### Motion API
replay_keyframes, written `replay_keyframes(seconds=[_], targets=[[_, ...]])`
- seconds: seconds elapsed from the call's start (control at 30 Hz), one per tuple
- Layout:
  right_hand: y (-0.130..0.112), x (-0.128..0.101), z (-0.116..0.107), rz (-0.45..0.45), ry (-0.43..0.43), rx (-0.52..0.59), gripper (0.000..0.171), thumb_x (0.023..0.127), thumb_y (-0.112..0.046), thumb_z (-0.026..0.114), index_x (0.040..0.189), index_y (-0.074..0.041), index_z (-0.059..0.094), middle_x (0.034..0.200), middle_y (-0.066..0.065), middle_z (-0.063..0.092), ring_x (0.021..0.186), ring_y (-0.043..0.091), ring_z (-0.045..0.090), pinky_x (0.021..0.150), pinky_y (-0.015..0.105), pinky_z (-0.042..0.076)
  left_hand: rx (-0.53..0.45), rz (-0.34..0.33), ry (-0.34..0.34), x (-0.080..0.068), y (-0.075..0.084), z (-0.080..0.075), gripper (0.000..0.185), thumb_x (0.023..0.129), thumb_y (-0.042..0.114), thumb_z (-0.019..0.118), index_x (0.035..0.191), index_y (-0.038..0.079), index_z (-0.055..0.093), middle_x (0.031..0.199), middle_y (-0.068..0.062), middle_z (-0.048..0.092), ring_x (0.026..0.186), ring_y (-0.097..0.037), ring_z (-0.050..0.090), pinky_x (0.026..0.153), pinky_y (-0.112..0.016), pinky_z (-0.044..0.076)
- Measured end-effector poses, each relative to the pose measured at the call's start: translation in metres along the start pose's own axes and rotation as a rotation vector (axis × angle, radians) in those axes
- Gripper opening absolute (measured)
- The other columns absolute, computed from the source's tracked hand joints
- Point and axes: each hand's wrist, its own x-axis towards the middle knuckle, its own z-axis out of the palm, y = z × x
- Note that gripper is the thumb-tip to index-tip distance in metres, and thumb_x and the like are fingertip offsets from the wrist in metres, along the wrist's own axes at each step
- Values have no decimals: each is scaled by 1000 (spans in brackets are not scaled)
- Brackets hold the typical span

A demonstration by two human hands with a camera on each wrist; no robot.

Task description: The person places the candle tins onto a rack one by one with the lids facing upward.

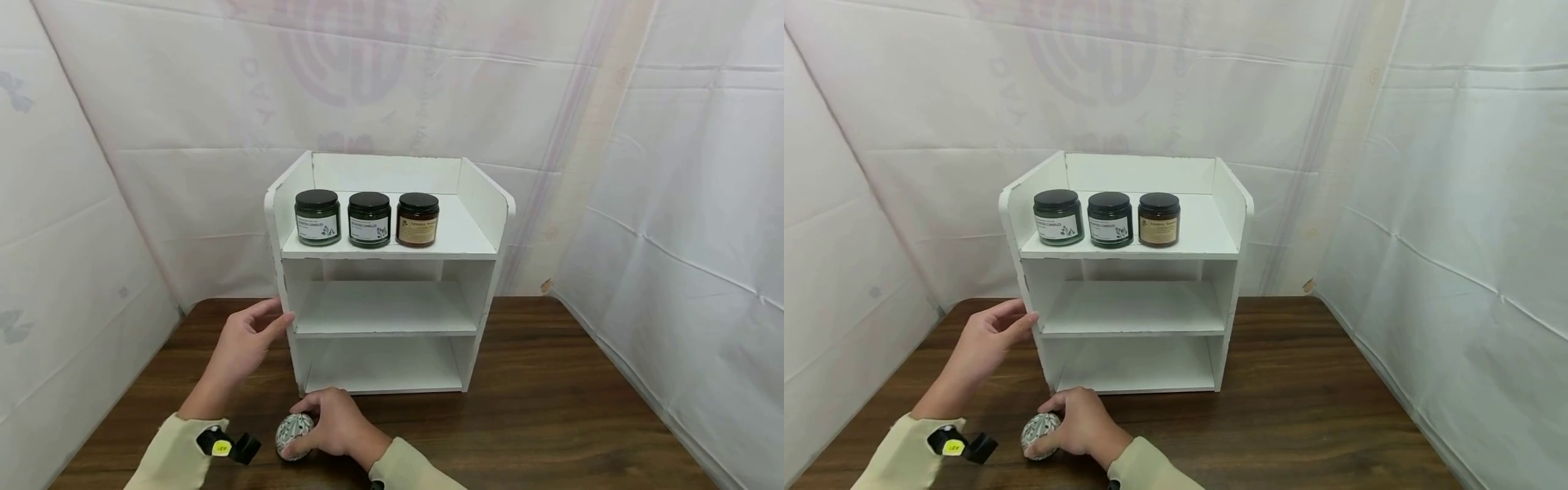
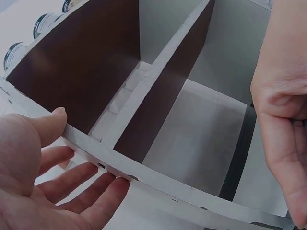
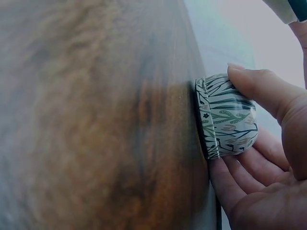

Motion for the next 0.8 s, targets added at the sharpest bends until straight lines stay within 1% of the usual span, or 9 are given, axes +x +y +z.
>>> replay_keyframes(seconds=[0.23,0.43,0.67,0.8], targets=[[1,0,0,-6,-6,4,41,69,-23,97,106,-22,80,92,-20,71,81,-7,58,74,16,50,21,-5,3,0,0,0,56,100,48,64,144,12,60,133,-13,68,100,1,64,87,-30,57],[1,-2,0,-9,5,21,41,69,-22,97,106,-22,80,92,-21,71,81,-7,58,73,16,49,6,10,-3,1,0,0,55,101,46,64,143,11,60,133,-13,68,99,1,65,88,-33,59],[1,-3,0,-11,11,42,40,70,-21,97,107,-21,80,92,-21,72,79,-6,58,72,17,50,16,3,-4,1,0,0,56,100,46,65,143,11,60,133,-13,68,101,-1,65,83,-19,55],[0,-3,0,3,8,59,41,70,-20,97,107,-20,80,92,-20,71,79,-6,58,72,17,50,13,-2,-4,1,-1,-1,56,100,46,65,144,11,59,132,-14,68,100,-1,66,83,-19,55]])
